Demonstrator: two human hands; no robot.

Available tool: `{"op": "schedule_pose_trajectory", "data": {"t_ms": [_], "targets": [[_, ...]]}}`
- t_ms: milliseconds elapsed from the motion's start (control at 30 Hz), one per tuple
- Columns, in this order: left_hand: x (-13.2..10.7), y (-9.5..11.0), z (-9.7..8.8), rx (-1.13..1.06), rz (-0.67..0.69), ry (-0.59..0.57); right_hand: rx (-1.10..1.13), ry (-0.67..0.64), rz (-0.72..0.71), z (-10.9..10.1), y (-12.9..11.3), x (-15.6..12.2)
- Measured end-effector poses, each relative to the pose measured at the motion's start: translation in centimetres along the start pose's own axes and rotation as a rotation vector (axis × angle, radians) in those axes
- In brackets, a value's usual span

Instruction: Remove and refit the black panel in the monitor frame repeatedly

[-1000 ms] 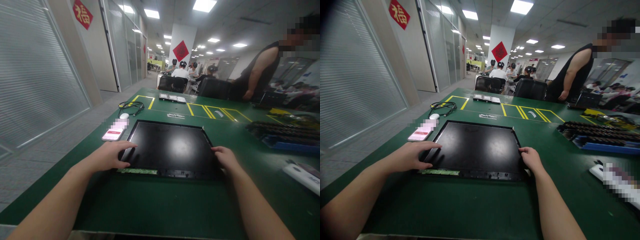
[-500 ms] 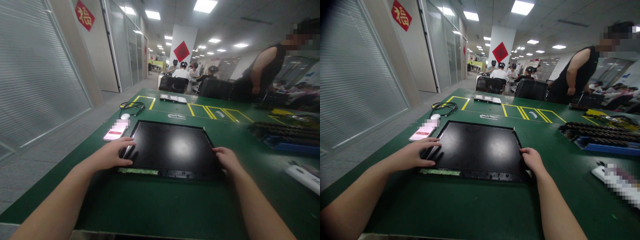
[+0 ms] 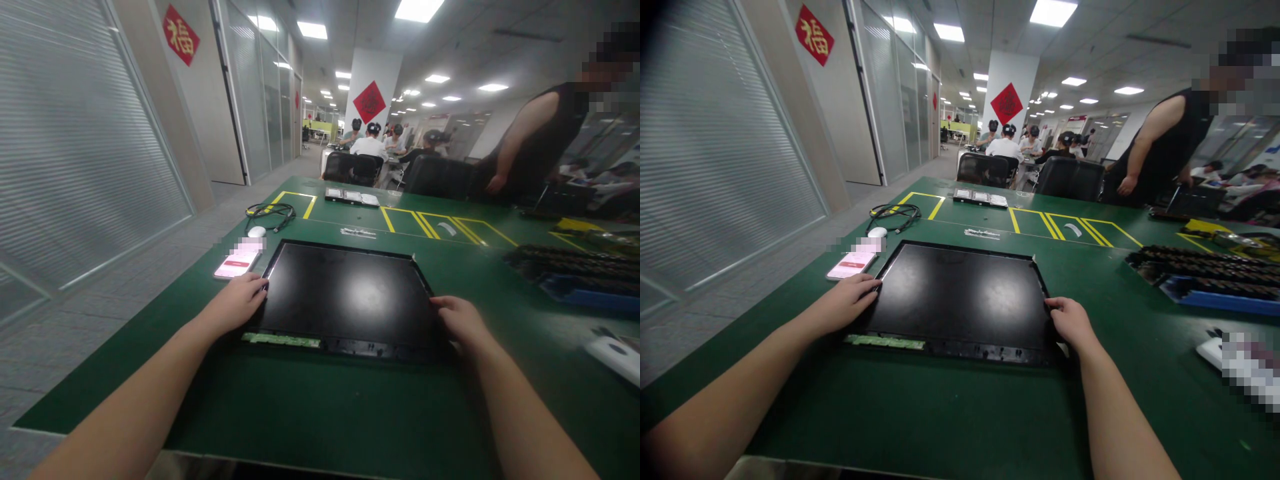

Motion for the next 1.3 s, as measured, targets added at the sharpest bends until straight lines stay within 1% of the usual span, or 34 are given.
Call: {"op": "schedule_pose_trajectory", "data": {"t_ms": [133, 267, 400, 600, 833, 1100, 1300], "targets": [[0.04, 0.13, -0.02, 0.002, -0.015, 0.019, -0.007, 0.003, 0.013, 0.01, 0.01, 0.08], [0.08, 0.09, -0.07, 0.006, -0.033, 0.011, 0.025, 0.008, 0.009, 0.11, 0.25, 0.13], [0.06, -0.01, -0.28, -0.041, -0.042, 0.031, 0.062, -0.012, 0.029, 0.33, 0.42, -0.02], [0.17, -0.01, -0.17, -0.025, -0.037, 0.033, 0.033, -0.008, 0.061, 0.08, -0.09, -0.37], [0.28, -0.29, -0.18, -0.002, -0.073, 0.006, -0.003, 0.001, 0.023, 0.08, 0.0, -0.17], [0.32, -0.33, 0.02, -0.008, -0.088, 0.033, -0.042, 0.044, -0.036, -0.04, 0.26, 0.09], [0.29, -0.14, -0.02, -0.008, -0.077, 0.033, -0.036, 0.124, -0.099, -0.29, 0.22, 0.55]]}}
Point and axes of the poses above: each hand's wrist, its own x-axis towards the middle knuckle, its own z-axis out of the palm, y = z × x, the point moved 6 cm from there along x, towards the middle knuckle, and after that the axes turned 10 degrees about -z, right-handed, at the moved point
